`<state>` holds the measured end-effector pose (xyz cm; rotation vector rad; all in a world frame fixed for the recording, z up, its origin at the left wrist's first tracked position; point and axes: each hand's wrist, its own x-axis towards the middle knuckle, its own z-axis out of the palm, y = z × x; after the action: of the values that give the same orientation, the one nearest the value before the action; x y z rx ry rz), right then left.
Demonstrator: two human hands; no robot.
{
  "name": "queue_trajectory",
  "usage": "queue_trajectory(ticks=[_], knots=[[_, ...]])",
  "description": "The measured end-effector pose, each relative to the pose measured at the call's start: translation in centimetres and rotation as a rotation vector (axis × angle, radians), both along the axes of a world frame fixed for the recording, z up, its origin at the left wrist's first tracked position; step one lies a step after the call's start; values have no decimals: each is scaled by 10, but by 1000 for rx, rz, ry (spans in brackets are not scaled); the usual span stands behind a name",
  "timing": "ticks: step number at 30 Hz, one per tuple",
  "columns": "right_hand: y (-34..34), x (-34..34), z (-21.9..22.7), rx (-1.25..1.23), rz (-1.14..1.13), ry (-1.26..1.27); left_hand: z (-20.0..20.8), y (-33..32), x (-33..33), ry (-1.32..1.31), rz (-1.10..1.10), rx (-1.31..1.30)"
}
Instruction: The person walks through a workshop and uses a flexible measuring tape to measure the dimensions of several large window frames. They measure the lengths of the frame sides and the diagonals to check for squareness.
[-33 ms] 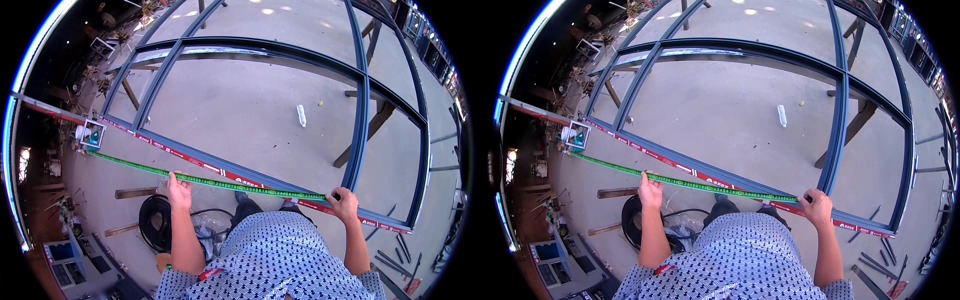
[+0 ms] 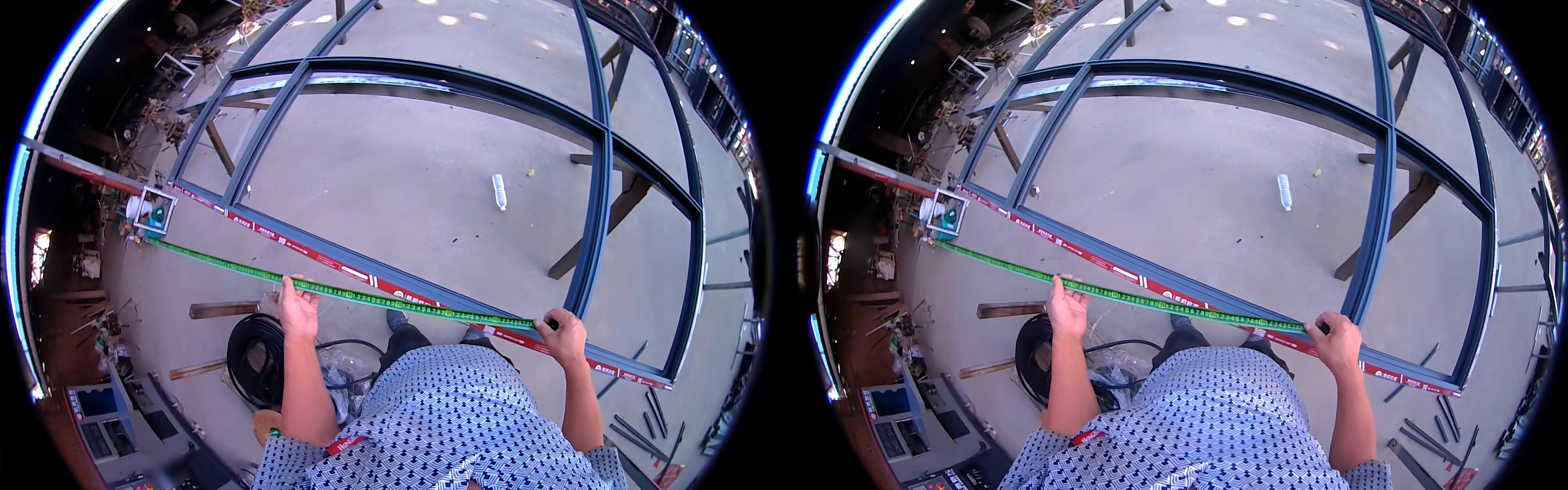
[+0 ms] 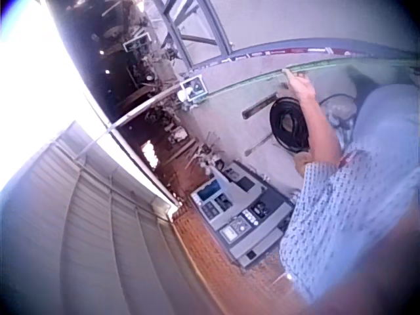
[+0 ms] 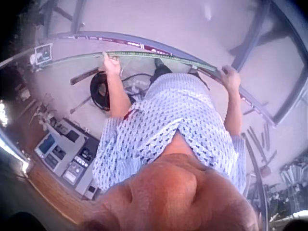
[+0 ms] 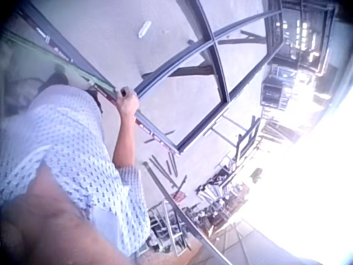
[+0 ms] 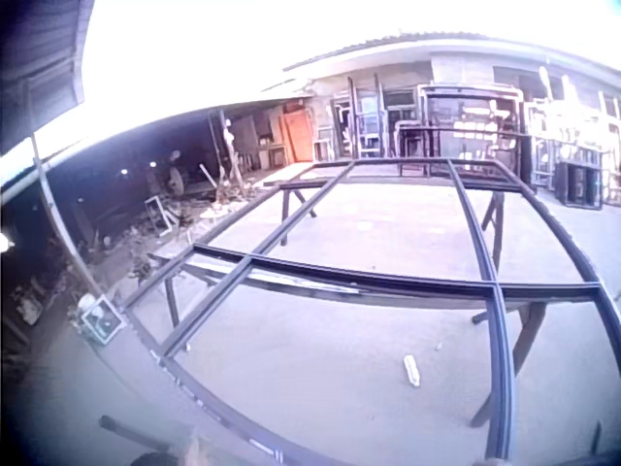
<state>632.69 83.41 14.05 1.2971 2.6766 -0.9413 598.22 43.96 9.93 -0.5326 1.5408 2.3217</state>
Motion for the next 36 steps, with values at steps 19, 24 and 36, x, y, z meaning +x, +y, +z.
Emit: queue_trajectory(ticks=[19, 24, 36], knots=[[-133, -263, 33, -83, 279, -55, 70, -148, -88, 84, 117, -9], [-156, -330, 43, -91, 429, -74, 81, -181, -89, 82, 228, -26], [-232, -510, 18, -133, 663, -28, 95, -264, -191, 11, 343, -85]])
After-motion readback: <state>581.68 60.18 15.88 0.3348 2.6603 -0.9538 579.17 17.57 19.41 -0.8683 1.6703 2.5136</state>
